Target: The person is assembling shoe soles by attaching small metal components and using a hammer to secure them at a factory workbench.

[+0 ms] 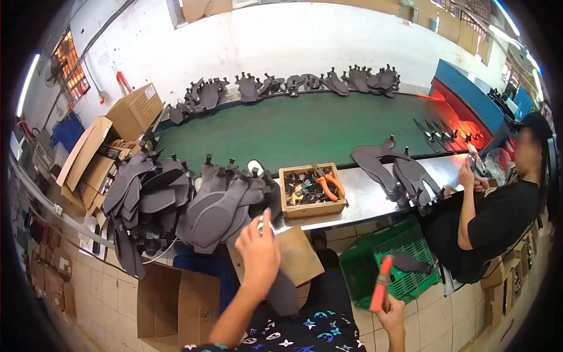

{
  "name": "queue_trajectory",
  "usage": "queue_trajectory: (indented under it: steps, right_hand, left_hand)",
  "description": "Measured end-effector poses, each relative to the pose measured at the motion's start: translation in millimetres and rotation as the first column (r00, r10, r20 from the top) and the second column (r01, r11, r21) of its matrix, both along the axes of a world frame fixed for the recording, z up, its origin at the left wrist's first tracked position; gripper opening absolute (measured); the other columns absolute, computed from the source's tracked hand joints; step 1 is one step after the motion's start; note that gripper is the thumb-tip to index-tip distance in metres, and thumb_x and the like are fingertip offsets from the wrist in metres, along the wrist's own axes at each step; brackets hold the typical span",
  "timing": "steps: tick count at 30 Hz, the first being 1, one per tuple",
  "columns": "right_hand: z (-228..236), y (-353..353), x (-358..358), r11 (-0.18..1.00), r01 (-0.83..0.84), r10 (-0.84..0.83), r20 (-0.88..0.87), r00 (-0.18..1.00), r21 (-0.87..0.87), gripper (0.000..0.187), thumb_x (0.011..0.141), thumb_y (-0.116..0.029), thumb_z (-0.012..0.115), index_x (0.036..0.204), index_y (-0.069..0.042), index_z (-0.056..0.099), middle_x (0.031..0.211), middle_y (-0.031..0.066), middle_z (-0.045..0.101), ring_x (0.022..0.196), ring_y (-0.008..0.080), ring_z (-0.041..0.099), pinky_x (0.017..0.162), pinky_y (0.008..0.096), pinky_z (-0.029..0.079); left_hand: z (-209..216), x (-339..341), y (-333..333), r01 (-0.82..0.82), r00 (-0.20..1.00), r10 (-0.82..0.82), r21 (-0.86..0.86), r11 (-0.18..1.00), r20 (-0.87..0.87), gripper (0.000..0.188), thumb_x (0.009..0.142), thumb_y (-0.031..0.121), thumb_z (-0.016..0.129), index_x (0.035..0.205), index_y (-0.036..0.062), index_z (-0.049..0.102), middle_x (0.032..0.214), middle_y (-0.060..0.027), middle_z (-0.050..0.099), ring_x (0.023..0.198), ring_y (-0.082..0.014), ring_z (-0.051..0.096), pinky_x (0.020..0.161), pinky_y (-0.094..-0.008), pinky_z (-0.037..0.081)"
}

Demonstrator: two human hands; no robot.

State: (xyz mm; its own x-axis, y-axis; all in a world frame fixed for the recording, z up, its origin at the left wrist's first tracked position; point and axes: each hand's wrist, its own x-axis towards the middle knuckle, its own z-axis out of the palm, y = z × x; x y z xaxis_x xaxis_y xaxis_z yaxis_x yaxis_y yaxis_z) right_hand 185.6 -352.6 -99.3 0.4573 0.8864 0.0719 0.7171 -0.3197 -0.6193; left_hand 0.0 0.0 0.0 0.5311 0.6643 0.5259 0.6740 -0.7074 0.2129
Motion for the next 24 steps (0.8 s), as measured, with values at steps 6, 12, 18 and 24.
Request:
queue_trajectory:
  steps: [6,12,18,24]
  right_hand:
    - [9.0,29.2,-22.6,0.821,0.546,-0.209,-0.803,0.558,0.166,0.017,0.096,-0.011,0.063,0.088,0.003,0.057,0.049,-0.0007,0.043,0.032,0.0077,0.037,0.032,0.0255,0.030]
    - [33.9,63.3,-21.6,0.815,0.483,-0.100,-0.743,0.661,0.320,0.013,0.091,-0.006,0.069,0.099,0.003,0.073,0.074,0.0067,0.070,0.061,0.0101,0.063,0.060,0.0245,0.050]
    - [88.6,140.1,-9.8,0.854,0.160,0.343,-0.768,0.541,0.494,0.041,0.094,-0.024,0.071,0.125,0.001,0.060,0.099,0.0161,0.070,0.046,0.0058,0.048,0.041,0.0202,0.039]
    - [133.7,182.5,-48.9,0.868,-0.067,0.479,-0.794,0.374,0.492,0.032,0.090,-0.011,0.074,0.116,0.005,0.063,0.095,0.0129,0.067,0.050,0.0081,0.054,0.042,0.0213,0.041]
  left_hand:
    - [-28.5,104.1,106.0,0.172,0.948,-0.153,0.045,0.984,-0.278,0.006,0.079,0.006,0.065,0.084,0.0040,0.067,0.088,-0.0151,0.067,0.090,-0.0303,0.066,0.077,-0.0407,0.055]
    - [-27.4,101.3,114.7,0.393,0.862,-0.341,0.070,0.917,-0.375,0.013,0.079,0.006,0.070,0.090,0.0006,0.069,0.096,-0.0155,0.068,0.088,-0.0312,0.066,0.079,-0.0393,0.056]
    - [51.6,18.2,-20.8,0.628,0.740,-0.630,0.578,0.521,-0.236,0.027,0.079,0.007,0.070,0.104,-0.0031,0.072,0.103,-0.0114,0.066,0.078,-0.0205,0.059,0.068,-0.0306,0.052]
    - [57.4,-45.1,-56.8,0.640,0.713,-0.641,0.638,0.428,-0.285,0.025,0.077,0.006,0.068,0.100,-0.0005,0.076,0.111,-0.0107,0.067,0.085,-0.0180,0.058,0.067,-0.0269,0.050]
